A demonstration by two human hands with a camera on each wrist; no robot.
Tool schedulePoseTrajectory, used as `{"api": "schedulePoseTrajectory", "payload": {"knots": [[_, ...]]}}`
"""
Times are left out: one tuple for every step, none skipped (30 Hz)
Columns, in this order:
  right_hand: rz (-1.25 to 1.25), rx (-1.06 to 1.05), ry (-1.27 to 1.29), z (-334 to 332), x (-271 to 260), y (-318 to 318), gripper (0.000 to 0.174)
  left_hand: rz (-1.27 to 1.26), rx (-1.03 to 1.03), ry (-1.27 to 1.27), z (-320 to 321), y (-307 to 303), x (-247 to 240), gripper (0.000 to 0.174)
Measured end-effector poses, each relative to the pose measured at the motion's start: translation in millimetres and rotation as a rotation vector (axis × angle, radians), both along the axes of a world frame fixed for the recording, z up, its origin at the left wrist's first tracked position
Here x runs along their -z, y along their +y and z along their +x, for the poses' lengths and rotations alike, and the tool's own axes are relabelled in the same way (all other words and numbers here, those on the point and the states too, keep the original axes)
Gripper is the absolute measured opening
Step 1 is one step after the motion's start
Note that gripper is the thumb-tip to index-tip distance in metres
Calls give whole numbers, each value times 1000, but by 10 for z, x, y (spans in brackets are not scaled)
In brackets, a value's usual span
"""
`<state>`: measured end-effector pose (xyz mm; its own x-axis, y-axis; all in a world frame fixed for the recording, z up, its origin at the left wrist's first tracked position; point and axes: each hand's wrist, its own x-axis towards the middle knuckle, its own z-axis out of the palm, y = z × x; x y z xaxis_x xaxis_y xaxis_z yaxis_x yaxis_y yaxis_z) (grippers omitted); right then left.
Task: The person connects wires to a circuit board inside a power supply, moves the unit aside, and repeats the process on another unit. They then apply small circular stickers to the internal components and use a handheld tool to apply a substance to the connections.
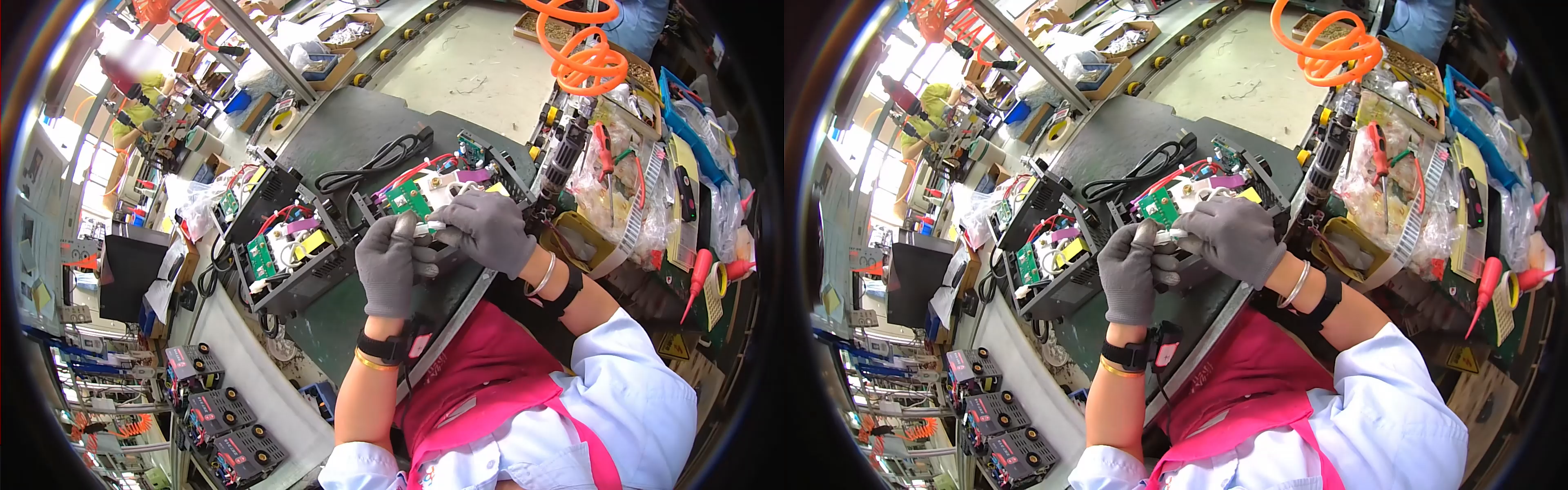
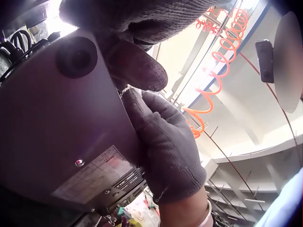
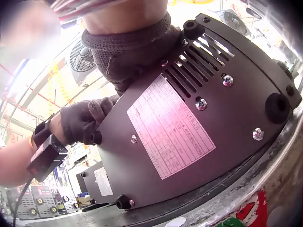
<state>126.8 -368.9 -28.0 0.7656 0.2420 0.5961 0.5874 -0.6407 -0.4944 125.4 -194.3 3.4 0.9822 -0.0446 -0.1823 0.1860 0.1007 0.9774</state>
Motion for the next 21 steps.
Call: {"api": "schedulePoseTrajectory", "payload": {"knots": [[-4, 4, -16, 2, 6, 3, 21, -1, 5, 3, 5, 4, 0, 26], [-7, 10, -32, 7, 16, 5, 21, -1, 10, 6, 9, 8, 0, 26], [-11, 16, -49, 11, 26, 6, 20, -7, 10, 6, 10, 9, 4, 26], [-6, 12, -54, 16, 38, 3, 21, -14, 9, 5, 11, 5, 10, 26], [-1, 8, -59, 21, 50, -3, 21, -21, 8, 5, 10, -1, 14, 26], [4, 3, -65, 24, 56, 5, 21, -27, 4, 3, 5, 5, 14, 26], [2, -4, -53, 20, 45, 2, 21, -32, 1, 2, 1, 0, 12, 26], [0, -10, -41, 12, 25, -5, 21, -38, -1, 1, -2, -3, 9, 26], [-2, -17, -29, 6, 14, -8, 21, -30, 3, 0, -5, -3, 4, 25], [-12, -17, -34, 10, 15, -12, 21, -22, 7, -3, -3, -2, -3, 25], [-22, -17, -39, 15, 16, -15, 22, -14, 12, -6, 0, -1, -7, 25], [-32, -16, -44, 13, 19, -15, 23, -18, 15, -2, 2, -2, -8, 25], [-33, -19, -25, 10, 19, -24, 22, -21, 18, 2, 9, -13, -9, 24], [-35, -22, -8, 5, 16, -21, 20, -25, 21, 5, 11, -15, -10, 24], [-38, -26, 9, 5, 11, -19, 20, -7, 10, 1, 9, -23, -8, 24], [-51, -21, 27, 2, 0, -17, 19, 11, -1, -1, 1, -36, -5, 24], [-63, -15, 46, 0, -13, -14, 19, 30, -11, -3, -6, -47, -5, 24], [-74, -10, 65, -2, -19, -11, 19, 49, -12, -4, -14, -54, -10, 23], [-92, -6, 57, -2, -13, -10, 19, 68, -13, -5, -26, -61, -17, 23], [-110, -4, 47, 8, -8, -13, 19, 85, -17, -8, -29, -67, -20, 22], [-129, -7, 35, 22, -6, -10, 19, 111, -8, -22, -21, -67, -19, 22]]}}
